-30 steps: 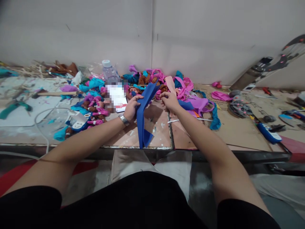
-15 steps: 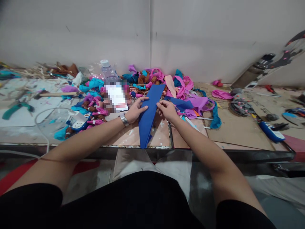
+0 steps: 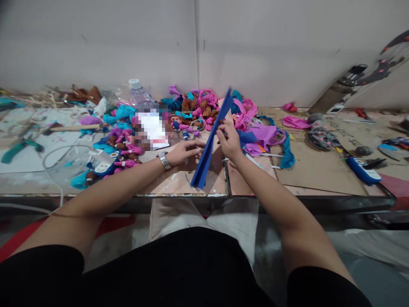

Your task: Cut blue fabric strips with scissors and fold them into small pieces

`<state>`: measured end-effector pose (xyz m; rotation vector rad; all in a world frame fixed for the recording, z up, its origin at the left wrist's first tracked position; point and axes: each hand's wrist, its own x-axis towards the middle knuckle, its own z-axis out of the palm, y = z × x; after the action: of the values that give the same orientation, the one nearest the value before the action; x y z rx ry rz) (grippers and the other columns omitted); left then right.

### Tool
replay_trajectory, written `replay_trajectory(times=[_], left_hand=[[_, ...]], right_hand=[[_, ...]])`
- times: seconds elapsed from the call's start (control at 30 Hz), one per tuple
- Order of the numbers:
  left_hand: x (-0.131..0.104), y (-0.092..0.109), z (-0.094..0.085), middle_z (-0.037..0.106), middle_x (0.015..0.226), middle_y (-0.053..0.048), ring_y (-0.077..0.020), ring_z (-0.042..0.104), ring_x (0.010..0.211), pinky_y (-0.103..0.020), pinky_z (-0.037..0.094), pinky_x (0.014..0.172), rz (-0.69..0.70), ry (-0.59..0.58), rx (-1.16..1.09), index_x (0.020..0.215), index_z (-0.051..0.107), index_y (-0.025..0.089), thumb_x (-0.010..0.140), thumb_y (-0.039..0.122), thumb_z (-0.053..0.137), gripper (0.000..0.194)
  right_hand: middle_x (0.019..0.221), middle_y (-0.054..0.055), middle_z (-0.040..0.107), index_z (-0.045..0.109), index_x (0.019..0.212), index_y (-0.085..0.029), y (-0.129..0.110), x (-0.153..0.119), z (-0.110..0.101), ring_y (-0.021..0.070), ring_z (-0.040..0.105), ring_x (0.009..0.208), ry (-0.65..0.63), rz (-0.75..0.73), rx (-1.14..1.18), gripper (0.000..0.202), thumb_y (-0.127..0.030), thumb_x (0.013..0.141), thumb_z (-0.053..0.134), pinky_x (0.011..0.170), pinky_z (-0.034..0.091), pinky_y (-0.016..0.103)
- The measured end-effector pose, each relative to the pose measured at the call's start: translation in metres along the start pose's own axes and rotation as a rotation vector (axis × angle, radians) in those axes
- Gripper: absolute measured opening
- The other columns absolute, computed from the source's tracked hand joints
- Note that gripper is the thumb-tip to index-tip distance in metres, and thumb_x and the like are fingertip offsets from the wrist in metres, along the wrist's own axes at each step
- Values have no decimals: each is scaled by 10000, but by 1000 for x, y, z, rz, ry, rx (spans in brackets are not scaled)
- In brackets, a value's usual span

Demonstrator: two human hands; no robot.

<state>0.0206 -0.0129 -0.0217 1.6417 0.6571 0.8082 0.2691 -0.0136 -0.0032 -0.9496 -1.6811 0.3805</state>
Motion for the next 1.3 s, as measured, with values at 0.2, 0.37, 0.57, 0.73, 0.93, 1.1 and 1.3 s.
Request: replay_trajectory(times=[0.2, 0.37, 0.57, 0.73, 0.93, 1.1, 1.3], left_hand=[[2, -4, 0, 732, 1077, -108, -180, 717, 840, -302, 590, 752, 30, 32, -57, 1316, 658, 174, 844, 653, 795, 686], [2, -4, -1, 720, 973, -79, -175, 710, 810, -301, 592, 741, 20, 16, -27, 1336, 632, 177, 872, 632, 774, 665], [0, -2, 0, 738, 1195, -134, -173, 701, 870, -303, 584, 781, 57, -10, 49, 1325, 690, 178, 851, 554, 817, 618], [1, -5, -1, 757, 1095, -114, -164, 697, 822, -309, 581, 774, 27, -5, 56, 1267, 724, 159, 845, 555, 815, 585], [2, -5, 1, 747, 1003, -84, -141, 671, 750, -300, 580, 745, -15, 51, 104, 1151, 751, 150, 843, 550, 813, 509], [4, -8, 0, 736, 948, -71, -133, 677, 730, -273, 559, 702, -66, 127, 71, 988, 738, 141, 747, 460, 887, 426], [1, -1, -6, 740, 855, -44, -116, 610, 628, -249, 521, 612, -117, 121, 37, 1222, 772, 168, 727, 259, 827, 506]], right_hand=[[1349, 152, 638, 692, 1113, -239, -7, -8, 14, 306, 624, 1257, -326, -29, -59, 396, -603, 960, 662, 803, 585, 355], [1241, 136, 658, 696, 1194, -234, -3, -9, 13, 275, 641, 1142, -337, -75, -80, 429, -595, 963, 675, 876, 563, 377], [1128, 116, 681, 724, 1162, -221, -3, -7, 11, 271, 640, 1088, -350, -121, -132, 443, -614, 978, 634, 986, 512, 422], [950, 84, 722, 744, 989, -208, -1, -6, 13, 230, 637, 881, -357, -44, -200, 369, -548, 1002, 600, 838, 492, 363], [750, 36, 709, 701, 747, -215, 2, -5, 9, 201, 629, 736, -209, 99, -207, 468, -547, 1034, 537, 786, 474, 342], [821, 63, 733, 726, 747, -233, -11, -6, 6, 225, 687, 827, -130, 41, -88, 514, -590, 1046, 509, 865, 512, 360], [830, 83, 715, 702, 724, -240, -17, -3, 1, 243, 680, 850, 39, 82, -81, 610, -728, 1005, 469, 914, 542, 389]])
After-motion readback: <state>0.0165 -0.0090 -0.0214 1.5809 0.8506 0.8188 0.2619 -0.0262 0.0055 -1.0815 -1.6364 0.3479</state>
